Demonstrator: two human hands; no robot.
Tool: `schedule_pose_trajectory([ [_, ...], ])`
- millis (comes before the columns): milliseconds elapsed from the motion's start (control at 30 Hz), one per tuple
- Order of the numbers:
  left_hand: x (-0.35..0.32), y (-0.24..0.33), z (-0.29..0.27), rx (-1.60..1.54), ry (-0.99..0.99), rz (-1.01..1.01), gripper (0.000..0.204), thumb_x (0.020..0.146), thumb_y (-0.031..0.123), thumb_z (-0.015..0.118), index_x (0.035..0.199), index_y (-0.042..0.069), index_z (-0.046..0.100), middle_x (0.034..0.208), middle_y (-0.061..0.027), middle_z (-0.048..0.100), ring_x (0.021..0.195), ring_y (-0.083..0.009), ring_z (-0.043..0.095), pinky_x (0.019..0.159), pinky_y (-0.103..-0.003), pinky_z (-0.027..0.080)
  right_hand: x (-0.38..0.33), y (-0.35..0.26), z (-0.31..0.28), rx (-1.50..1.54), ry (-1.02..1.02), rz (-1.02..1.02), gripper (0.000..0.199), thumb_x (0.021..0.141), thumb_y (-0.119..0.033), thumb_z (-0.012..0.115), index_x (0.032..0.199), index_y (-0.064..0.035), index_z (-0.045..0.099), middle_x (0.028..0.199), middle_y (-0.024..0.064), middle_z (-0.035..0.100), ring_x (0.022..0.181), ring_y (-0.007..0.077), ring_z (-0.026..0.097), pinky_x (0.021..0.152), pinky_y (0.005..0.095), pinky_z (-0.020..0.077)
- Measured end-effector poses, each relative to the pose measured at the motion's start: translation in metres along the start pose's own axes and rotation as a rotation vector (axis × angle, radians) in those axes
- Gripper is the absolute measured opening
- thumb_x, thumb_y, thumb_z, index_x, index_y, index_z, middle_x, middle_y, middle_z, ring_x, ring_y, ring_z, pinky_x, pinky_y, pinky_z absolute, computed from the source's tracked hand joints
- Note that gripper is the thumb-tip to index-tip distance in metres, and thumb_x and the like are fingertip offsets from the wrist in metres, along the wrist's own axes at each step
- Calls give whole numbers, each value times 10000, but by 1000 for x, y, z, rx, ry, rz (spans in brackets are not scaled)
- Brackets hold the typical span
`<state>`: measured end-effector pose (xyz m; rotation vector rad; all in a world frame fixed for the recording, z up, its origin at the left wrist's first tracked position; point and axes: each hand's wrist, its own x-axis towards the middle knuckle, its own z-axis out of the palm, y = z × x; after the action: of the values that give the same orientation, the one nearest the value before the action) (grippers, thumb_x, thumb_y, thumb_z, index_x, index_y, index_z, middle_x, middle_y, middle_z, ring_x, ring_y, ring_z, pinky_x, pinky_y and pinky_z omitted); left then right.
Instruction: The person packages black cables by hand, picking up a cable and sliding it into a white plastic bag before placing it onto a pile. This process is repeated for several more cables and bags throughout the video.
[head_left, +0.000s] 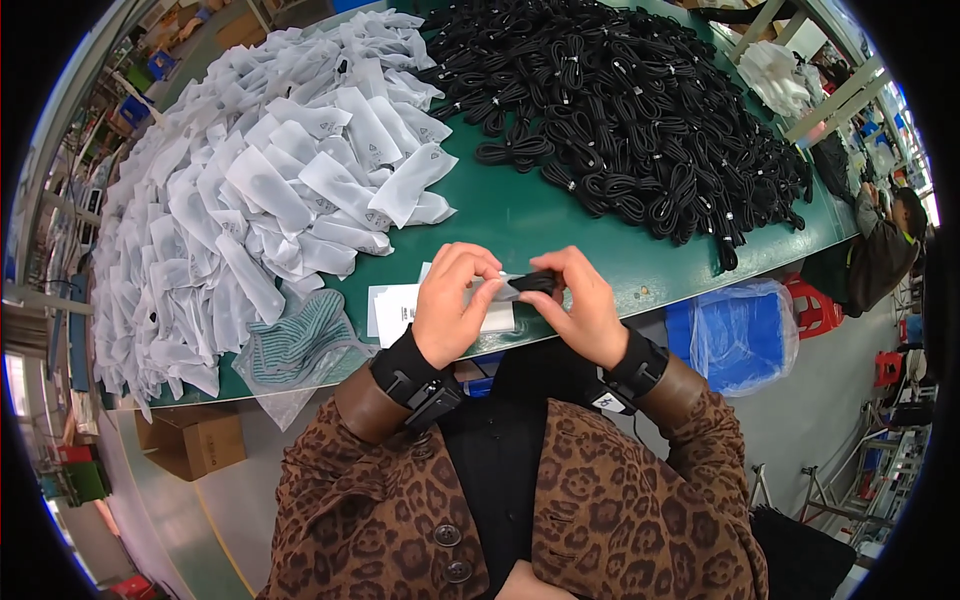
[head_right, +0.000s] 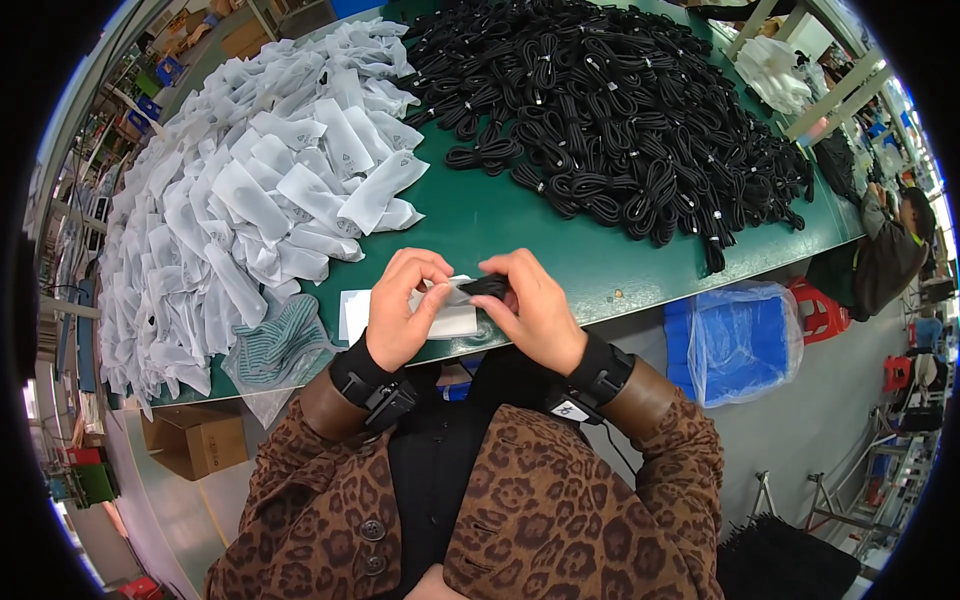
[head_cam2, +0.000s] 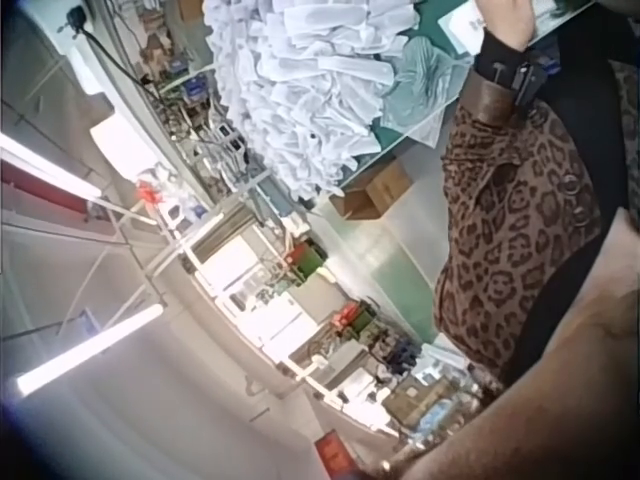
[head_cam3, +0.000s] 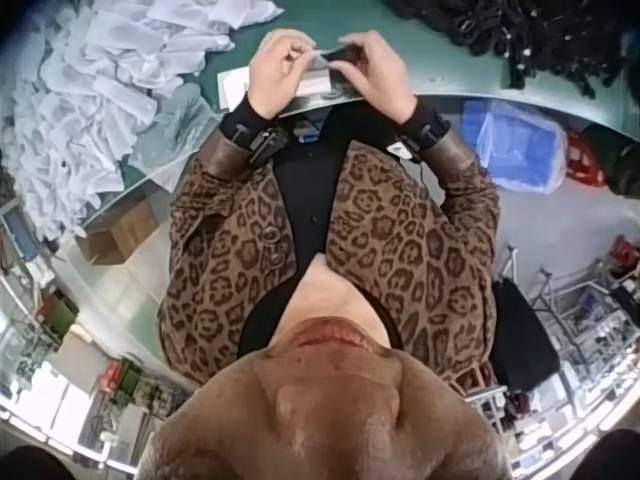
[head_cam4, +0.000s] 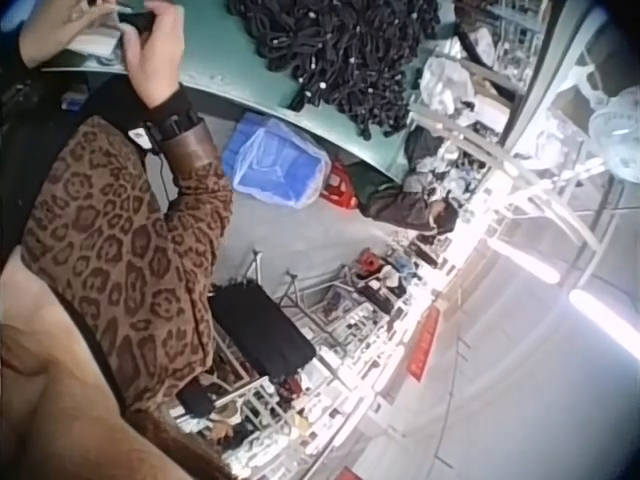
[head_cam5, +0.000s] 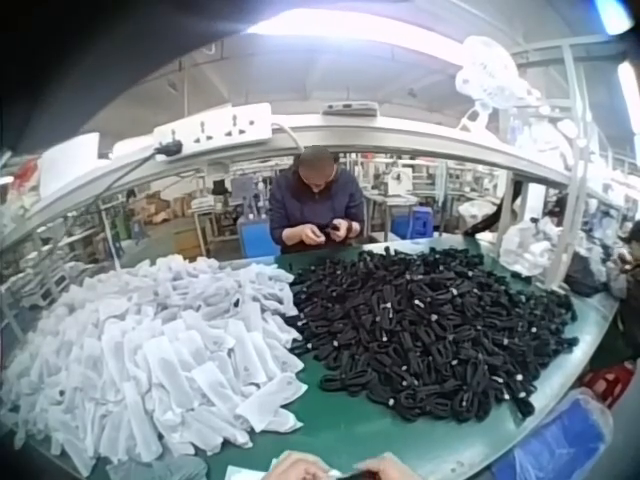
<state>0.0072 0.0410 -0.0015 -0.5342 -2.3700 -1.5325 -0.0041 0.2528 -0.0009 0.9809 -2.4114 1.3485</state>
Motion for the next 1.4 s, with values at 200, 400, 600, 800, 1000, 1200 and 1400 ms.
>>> schedule_pose_trajectory([
  [200,20,4,-33,-537,95,-313,70,964,73,614,965,2,613,1012,-19,625,895,-114,573,778,-271,466,45,-20,8,333,69,0,290,833,27,723,1104,-20,631,1105,124,604,826,182,616,697,267,511],
  [400,50,5,-83,-632,45,-314,129,1003,135,584,1040,17,621,1037,-9,630,854,-89,569,750,-257,478,100,57,0,-345,192,-193,350,830,-16,699,1166,-23,605,1199,135,582,962,236,619,794,342,516],
  [600,62,-29,-122,-690,155,-247,161,1011,166,575,1086,31,619,1032,-20,635,838,-97,581,788,-254,479,123,127,14,-776,-12,-210,296,806,-67,685,1095,-22,634,1154,137,597,1086,316,574,848,438,494],
  [800,60,-33,-133,149,755,34,210,959,127,626,1126,1,608,1029,-57,636,904,-139,617,792,-286,505,111,120,15,-842,-32,-97,191,833,-93,668,1008,-28,627,1002,126,571,955,344,608,753,434,509],
  [1000,-8,-12,-37,163,-87,-101,254,841,43,699,1085,23,631,1047,-116,589,927,-242,619,770,-331,520,54,77,14,-485,-4,18,186,861,-110,681,1017,-26,623,927,142,559,819,364,619,683,437,515],
  [1200,-30,-25,18,313,-188,64,168,832,80,722,972,28,645,882,-97,568,779,-286,609,708,-367,503,5,47,6,-306,-103,89,192,878,-129,708,1018,-20,636,885,142,576,785,369,619,660,435,504],
  [1400,-33,-34,25,332,-162,-26,127,838,68,700,882,21,591,851,-107,566,817,-317,609,693,-384,493,-21,25,-4,-219,-63,139,241,862,-119,729,1071,-26,653,902,135,592,762,339,622,639,399,500],
])
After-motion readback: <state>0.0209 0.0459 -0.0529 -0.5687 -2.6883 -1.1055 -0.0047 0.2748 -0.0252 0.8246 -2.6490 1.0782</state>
